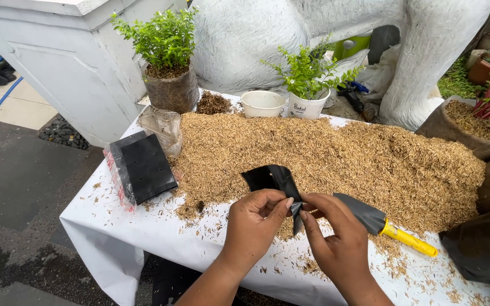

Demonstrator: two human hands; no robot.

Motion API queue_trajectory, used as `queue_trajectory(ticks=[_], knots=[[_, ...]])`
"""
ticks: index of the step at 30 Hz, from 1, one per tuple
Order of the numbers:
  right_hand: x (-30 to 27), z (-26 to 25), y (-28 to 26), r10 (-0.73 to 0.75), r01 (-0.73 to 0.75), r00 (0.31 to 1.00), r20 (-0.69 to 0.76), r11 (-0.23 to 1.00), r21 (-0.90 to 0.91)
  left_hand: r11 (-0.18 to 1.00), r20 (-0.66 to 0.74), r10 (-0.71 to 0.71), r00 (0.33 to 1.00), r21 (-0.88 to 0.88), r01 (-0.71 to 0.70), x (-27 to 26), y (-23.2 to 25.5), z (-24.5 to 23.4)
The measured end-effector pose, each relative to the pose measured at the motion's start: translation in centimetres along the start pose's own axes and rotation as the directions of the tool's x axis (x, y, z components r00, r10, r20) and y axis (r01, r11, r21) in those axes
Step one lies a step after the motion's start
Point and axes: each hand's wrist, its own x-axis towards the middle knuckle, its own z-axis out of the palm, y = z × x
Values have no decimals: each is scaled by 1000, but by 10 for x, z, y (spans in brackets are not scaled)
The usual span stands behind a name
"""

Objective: Repotting small seedlings into nursery bags using rice husks and a trowel.

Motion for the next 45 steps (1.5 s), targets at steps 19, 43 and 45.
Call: queue_trajectory(ticks=[19,43,45], knots=[[-41,-4,42,563,-550,816,135,681,483,933,117,-329,937,-115,342,-3,-11,30],[-52,4,35,583,-550,812,28,749,369,952,256,-281,925,-44,302,6,-10,23],[-54,2,37,568,-533,823,14,763,365,953,260,-282,923,-34,301,5,-7,24]])
